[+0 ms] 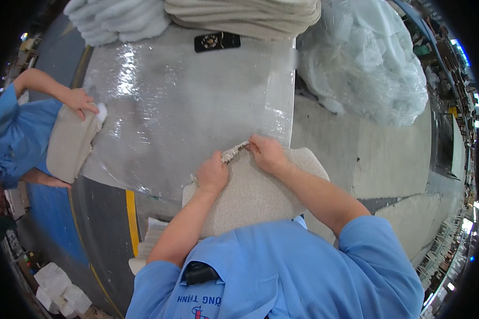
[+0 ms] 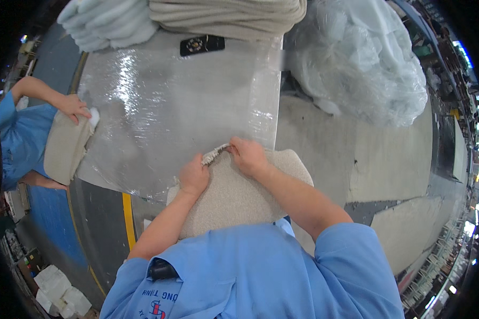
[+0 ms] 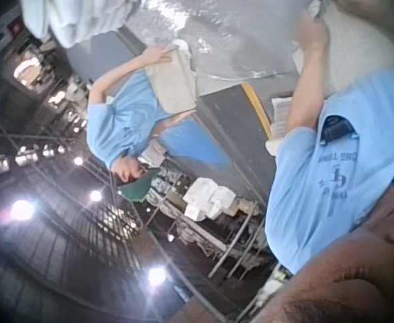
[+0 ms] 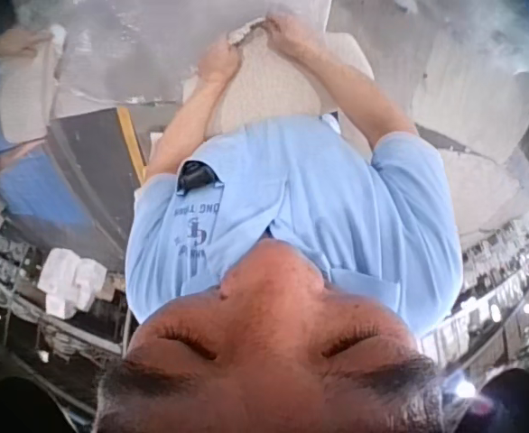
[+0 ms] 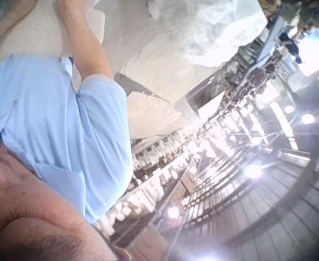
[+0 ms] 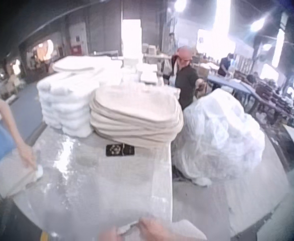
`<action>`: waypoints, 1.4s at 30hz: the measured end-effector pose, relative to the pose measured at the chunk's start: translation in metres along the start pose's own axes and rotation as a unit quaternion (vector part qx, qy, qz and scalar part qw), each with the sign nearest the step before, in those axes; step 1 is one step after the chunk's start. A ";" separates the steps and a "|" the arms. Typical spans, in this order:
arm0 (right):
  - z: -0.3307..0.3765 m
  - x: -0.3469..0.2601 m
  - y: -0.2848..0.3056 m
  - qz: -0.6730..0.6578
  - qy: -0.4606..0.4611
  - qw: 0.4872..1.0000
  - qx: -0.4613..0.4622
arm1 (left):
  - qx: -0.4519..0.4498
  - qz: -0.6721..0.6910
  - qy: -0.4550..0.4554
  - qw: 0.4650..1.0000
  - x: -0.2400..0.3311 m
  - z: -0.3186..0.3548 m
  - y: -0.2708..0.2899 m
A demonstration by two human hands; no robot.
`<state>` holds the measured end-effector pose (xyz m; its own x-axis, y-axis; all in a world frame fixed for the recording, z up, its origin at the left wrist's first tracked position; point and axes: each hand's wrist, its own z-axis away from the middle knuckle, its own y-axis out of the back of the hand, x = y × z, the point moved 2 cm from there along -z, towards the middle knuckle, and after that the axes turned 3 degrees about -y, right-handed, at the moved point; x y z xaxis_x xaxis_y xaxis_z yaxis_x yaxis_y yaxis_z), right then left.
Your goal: The person folds beige and white cushion covers on a table, aligns edges, and stacks them. The person also handles white foam inserts, placing them into the covers and stacking the finished units.
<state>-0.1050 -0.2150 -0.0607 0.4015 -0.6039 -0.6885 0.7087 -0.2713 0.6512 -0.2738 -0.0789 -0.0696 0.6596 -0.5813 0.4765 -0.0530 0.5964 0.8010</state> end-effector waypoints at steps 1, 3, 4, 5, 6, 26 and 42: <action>-0.003 0.001 -0.002 -0.009 0.003 1.000 0.002 | 0.001 0.006 0.000 1.000 -0.002 -0.001 -0.001; -0.004 0.006 -0.005 -0.025 0.014 1.000 0.012 | 0.012 0.017 -0.006 1.000 -0.006 -0.002 -0.004; -0.006 0.008 -0.008 -0.032 0.016 0.999 0.010 | 0.006 0.014 -0.003 1.000 -0.007 -0.003 -0.006; -0.005 0.011 -0.012 -0.038 0.019 0.999 0.009 | 0.000 0.011 -0.001 1.000 -0.009 -0.003 -0.009; -0.011 0.010 -0.008 -0.043 0.032 0.998 0.018 | 0.008 0.006 -0.007 1.000 -0.009 -0.008 -0.008; -0.005 0.049 0.039 0.084 0.064 0.994 0.012 | 0.006 -0.083 -0.005 0.997 -0.048 0.000 0.023; 0.095 -0.074 0.065 0.182 0.140 0.899 -0.373 | -0.274 0.015 -0.270 0.923 0.012 0.076 0.069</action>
<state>-0.1433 -0.2592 0.0627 0.7422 -0.3104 -0.5940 0.6504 0.5472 0.5268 -0.3263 -0.0872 0.0192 0.1867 -0.6629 0.7251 0.4199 0.7211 0.5512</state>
